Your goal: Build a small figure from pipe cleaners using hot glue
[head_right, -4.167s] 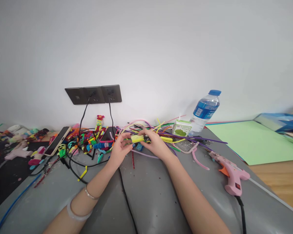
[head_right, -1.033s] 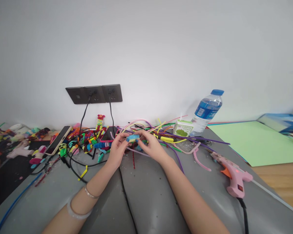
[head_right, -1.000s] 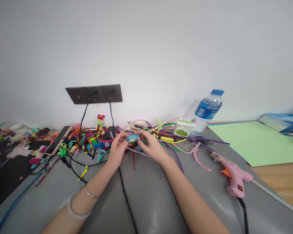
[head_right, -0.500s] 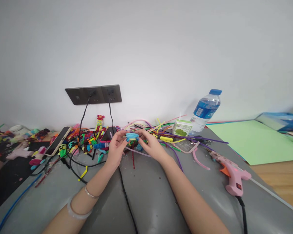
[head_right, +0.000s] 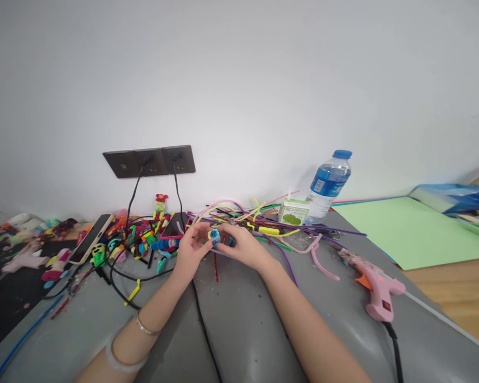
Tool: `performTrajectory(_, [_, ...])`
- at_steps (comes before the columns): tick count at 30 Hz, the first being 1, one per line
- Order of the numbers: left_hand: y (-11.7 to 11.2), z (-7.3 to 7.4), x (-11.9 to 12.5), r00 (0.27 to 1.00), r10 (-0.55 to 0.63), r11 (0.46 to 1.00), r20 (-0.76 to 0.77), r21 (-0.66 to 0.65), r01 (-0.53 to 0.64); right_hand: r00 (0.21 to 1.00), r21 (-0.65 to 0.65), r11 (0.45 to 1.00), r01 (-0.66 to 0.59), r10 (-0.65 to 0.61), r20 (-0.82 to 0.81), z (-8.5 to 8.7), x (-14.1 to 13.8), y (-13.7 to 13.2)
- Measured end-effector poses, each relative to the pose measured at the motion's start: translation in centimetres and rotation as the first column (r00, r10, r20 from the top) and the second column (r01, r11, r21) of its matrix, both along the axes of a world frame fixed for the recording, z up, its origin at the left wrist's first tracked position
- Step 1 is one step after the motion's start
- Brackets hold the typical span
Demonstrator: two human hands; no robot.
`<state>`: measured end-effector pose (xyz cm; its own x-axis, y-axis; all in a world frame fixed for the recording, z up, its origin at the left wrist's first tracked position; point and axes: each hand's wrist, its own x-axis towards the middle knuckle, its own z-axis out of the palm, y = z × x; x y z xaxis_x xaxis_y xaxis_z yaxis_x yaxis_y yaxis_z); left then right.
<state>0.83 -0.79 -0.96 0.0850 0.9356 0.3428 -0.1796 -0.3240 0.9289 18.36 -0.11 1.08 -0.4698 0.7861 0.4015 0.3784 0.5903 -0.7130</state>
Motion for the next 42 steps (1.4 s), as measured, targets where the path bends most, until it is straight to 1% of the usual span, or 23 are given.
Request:
performTrajectory(4, [0.1,-0.3,0.1,1.0,-0.011,1.0,-0.009,0.025,0.011,0.999,0.05,0.998,0.045,-0.047,0.021,0.1,0.0,-0.1])
performTrajectory(6, [0.1,-0.3,0.0,1.0,0.0,0.998,-0.022,0.058,0.002,0.998,0.075,0.995,0.06,-0.063,0.027,0.2,0.0,-0.1])
performTrajectory(9, [0.0,-0.2,-0.1,0.992,0.025,0.988,-0.125,0.154,-0.005,0.998,0.094,0.994,0.054,-0.057,0.028,0.3,0.1,-0.1])
performTrajectory(11, [0.0,-0.2,-0.2,0.972,0.029,0.979,-0.231,0.205,0.02,0.999,0.108,0.994,0.031,-0.035,0.033,0.2,0.1,-0.1])
performTrajectory(13, [-0.1,-0.5,-0.1,0.948,0.028,0.972,-0.316,0.23,0.048,0.999,0.132,0.991,0.002,-0.007,0.039,0.2,0.0,-0.1])
performTrajectory(16, [0.0,-1.2,0.0,0.921,0.058,0.967,-0.385,0.252,0.044,0.998,0.14,0.989,-0.048,0.041,0.051,0.0,-0.3,-0.2])
performTrajectory(18, [0.1,-1.7,-0.1,0.906,0.071,0.97,-0.417,0.239,0.034,0.995,0.12,0.988,-0.095,0.09,0.049,-0.1,-0.5,-0.2])
performTrajectory(21, [0.4,-2.0,-0.3,0.881,0.079,0.964,-0.467,0.261,0.052,0.986,0.096,0.982,-0.164,0.162,0.027,-0.3,-0.8,-0.2])
performTrajectory(24, [0.6,-1.9,-0.5,0.869,0.084,0.956,-0.487,0.285,0.068,0.986,0.105,0.981,-0.165,0.165,0.013,-0.4,-0.9,-0.1])
performTrajectory(29, [0.5,-1.1,-0.6,0.854,0.083,0.949,-0.513,0.302,0.09,0.987,0.104,0.981,-0.161,0.163,-0.01,-0.2,-1.1,-0.4])
performTrajectory(35, [0.4,-0.5,-0.6,0.816,0.103,0.949,-0.569,0.301,0.091,0.994,0.087,0.991,-0.101,0.098,0.043,-0.1,-1.1,-0.6])
performTrajectory(39, [0.4,-0.4,-0.6,0.811,0.102,0.951,-0.576,0.296,0.09,0.994,0.087,0.991,-0.097,0.092,0.059,-0.3,-0.9,-0.3])
performTrajectory(42, [0.4,-0.3,-0.8,0.821,0.11,0.951,-0.561,0.3,0.077,0.996,0.087,0.993,-0.077,0.073,0.05,-0.2,-0.6,-0.1])
